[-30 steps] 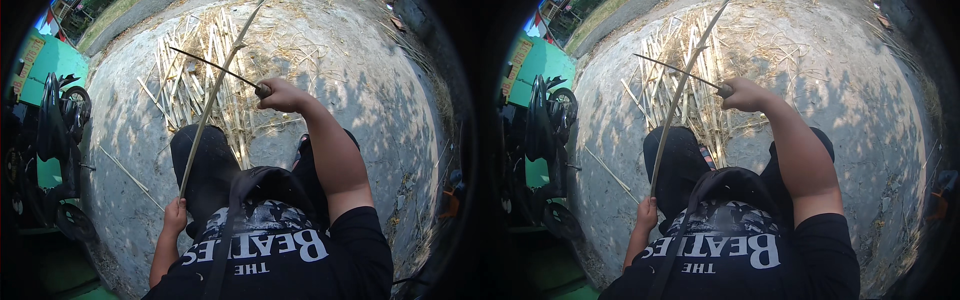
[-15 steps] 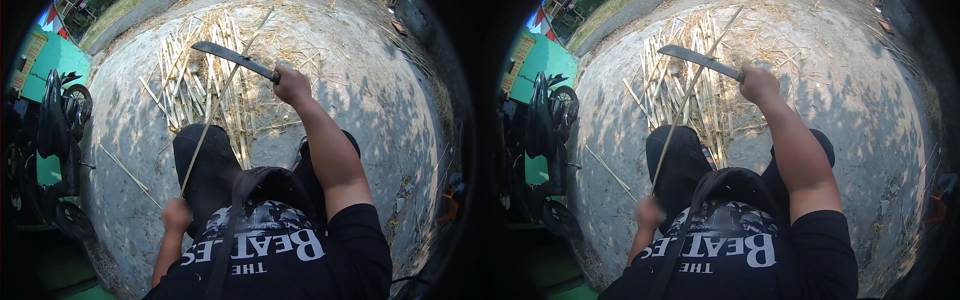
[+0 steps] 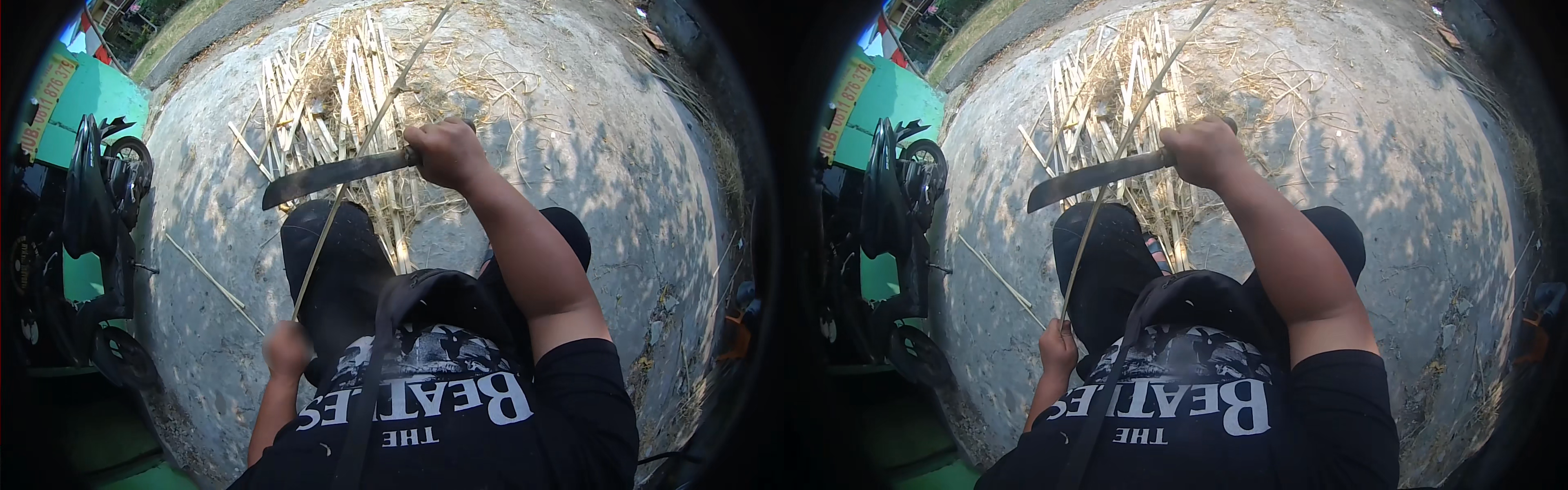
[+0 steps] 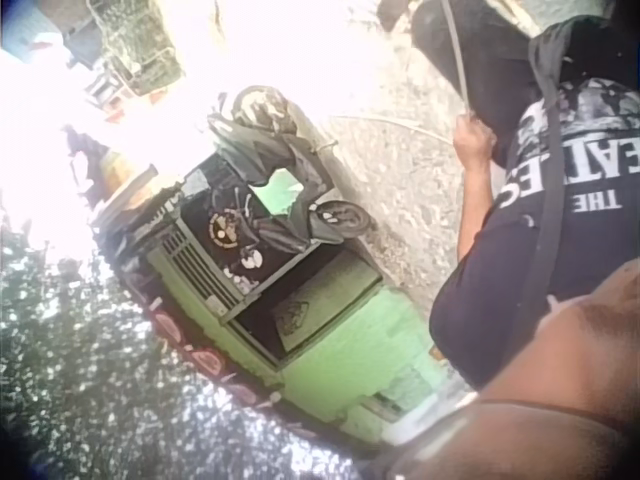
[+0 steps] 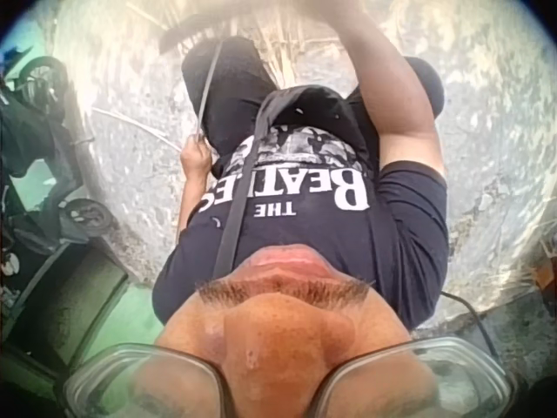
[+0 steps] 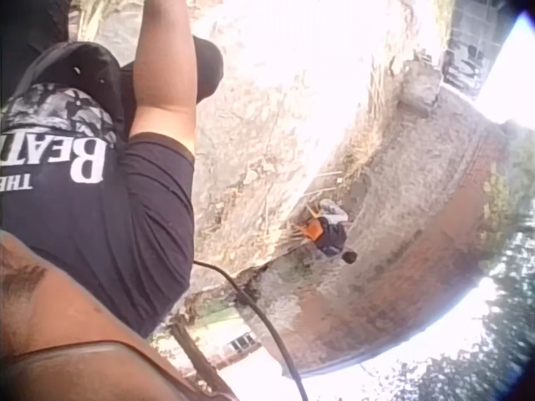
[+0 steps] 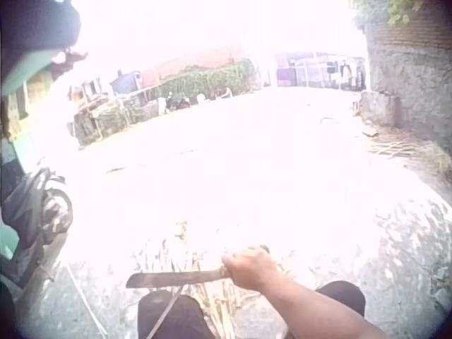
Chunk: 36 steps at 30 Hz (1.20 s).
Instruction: The person scrapes and whittles bamboo sticks using a machete, shaving off strips along the length of each piece.
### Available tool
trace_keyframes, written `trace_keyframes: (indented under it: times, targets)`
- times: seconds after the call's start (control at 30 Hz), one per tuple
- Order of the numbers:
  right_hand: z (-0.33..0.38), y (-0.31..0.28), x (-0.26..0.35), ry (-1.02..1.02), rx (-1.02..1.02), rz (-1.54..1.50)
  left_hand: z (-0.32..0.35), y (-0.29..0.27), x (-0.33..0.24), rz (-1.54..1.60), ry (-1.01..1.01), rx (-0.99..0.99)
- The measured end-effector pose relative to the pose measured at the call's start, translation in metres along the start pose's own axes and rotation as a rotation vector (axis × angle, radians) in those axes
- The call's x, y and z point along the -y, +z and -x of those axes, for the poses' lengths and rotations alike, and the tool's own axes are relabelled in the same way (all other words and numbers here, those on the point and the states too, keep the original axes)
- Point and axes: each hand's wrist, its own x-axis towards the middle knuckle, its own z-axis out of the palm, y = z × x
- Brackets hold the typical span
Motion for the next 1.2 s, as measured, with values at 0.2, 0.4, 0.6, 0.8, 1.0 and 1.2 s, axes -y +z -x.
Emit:
trace_keyframes:
  times: [0.2, 0.4, 0.6, 0.8, 1.0, 1.2]
  targets:
    - [0.001, 0.005, -0.028, 0.581, 0.059, -0.213, -0.015, -0.010, -0.012, -0.062, -0.027, 0.077]
    - [0.004, 0.000, -0.018, 0.470, 0.275, -0.689, -0.012, -0.003, -0.008, 0.000, 0.019, 0.041]
    - [0.012, 0.007, 0.016, -0.144, 0.100, -0.007, -0.018, -0.008, -0.016, 0.000, 0.004, 0.079]
    - [-0.001, 0.002, -0.041, 0.354, 0.024, -0.049, -0.024, -0.015, -0.010, 0.016, 0.077, 0.070]
    - [-0.002, 0.010, -0.048, 0.579, 0.149, -0.580, -0.027, -0.017, -0.006, 0.005, 0.054, 0.105]
    - [0.001, -0.008, -0.039, 0.526, 0.101, -0.266, -0.025, -0.021, -0.016, 0.100, 0.059, 0.075]
